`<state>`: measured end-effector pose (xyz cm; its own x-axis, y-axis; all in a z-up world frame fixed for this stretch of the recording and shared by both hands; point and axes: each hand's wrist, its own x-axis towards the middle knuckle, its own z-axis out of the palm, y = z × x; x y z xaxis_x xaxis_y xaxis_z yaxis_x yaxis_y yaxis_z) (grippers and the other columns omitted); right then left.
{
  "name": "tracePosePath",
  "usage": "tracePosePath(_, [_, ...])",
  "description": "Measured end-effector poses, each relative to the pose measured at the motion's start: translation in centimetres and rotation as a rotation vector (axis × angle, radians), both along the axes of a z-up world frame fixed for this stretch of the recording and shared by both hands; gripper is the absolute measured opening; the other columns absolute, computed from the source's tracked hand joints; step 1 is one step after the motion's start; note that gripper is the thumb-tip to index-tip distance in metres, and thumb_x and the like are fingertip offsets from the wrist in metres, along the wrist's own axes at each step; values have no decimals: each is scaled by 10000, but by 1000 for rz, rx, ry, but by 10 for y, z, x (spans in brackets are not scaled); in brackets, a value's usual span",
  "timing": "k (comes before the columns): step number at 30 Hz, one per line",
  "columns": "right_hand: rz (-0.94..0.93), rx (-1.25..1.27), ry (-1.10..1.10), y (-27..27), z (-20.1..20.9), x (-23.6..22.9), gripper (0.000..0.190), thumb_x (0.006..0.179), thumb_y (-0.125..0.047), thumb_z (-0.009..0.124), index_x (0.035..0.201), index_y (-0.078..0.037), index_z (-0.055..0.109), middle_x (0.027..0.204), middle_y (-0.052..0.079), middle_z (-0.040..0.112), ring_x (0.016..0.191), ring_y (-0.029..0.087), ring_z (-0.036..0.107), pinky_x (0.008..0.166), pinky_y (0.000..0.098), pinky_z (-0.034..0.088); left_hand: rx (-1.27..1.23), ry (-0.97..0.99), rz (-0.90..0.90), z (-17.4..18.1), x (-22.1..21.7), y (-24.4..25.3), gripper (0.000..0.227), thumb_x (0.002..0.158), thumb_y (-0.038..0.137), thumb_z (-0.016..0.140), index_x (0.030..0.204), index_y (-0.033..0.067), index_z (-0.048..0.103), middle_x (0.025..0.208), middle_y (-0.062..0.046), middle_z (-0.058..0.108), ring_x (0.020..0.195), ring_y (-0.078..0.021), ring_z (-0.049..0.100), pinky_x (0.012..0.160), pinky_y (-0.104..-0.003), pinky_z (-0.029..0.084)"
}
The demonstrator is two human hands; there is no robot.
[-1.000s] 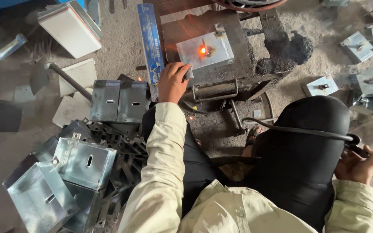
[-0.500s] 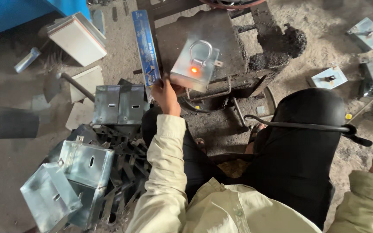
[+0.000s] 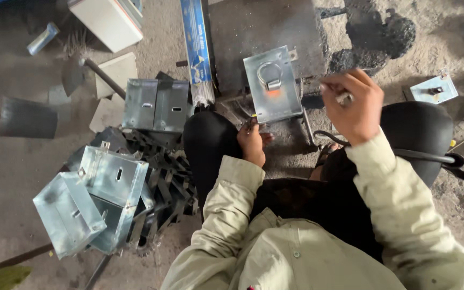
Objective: The person sits on the floor and welds metal handles onto small metal boxes using a handheld welding tool. They repeatedly pick up boxes, position the handles, weld them in place, and then set the finished boxes aside.
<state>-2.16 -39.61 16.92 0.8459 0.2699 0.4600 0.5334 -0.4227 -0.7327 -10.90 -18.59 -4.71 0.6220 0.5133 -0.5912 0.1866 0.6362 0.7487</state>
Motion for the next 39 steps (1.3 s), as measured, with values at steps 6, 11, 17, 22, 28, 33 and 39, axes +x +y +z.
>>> tracePosePath(6, [82,-189,-242,41,-56,70,141,914,-50,841,1043,-80,791,1142,85,653,1094,272,568,990,432,481,46,78,-88,-11,5,5,242,1029,263,587,1151,62,647,822,-76,682,530,-195,635,477,-351,526])
tracePosePath(11, [99,-312,-355,63,-81,78,310,824,-181,926,1058,-88,747,1241,100,554,1261,330,467,1058,509,463,134,69,-58,-30,5,5,264,1052,275,578,1110,35,672,787,-68,694,516,-166,609,482,-330,522])
tracePosePath(17, [67,-543,-503,87,-76,111,563,664,-293,920,1154,-111,712,1357,158,491,1386,375,385,1117,629,329,116,49,-40,-22,7,4,258,1052,259,560,1113,33,668,798,-67,696,535,-150,616,488,-320,519])
tracePosePath(22, [85,-667,-703,87,-50,101,468,694,-276,852,1127,-168,713,1419,101,474,1450,312,354,1163,593,260,62,-18,10,-8,7,0,257,1053,235,577,1100,-4,657,783,-72,675,541,-168,633,497,-341,540])
tracePosePath(28, [266,-303,-426,30,-10,23,351,768,-275,865,1076,-125,787,1344,130,617,1349,340,458,1149,554,316,57,-22,24,5,8,-5,236,1035,215,601,1073,-14,642,772,-88,661,551,-189,650,492,-354,552])
tracePosePath(33, [-109,200,193,-20,-4,6,406,834,-314,780,1189,-145,675,1218,22,676,1081,209,627,1004,347,515,49,-22,25,4,9,-3,264,1039,255,597,1059,-4,646,775,-84,661,549,-192,650,493,-353,552])
tracePosePath(39, [161,-345,-347,27,-20,0,812,775,-257,869,1420,74,504,1335,207,634,1229,299,577,1022,487,461,88,-6,24,-2,12,0,266,1030,261,589,1064,1,638,744,-86,662,524,-202,643,484,-353,558])
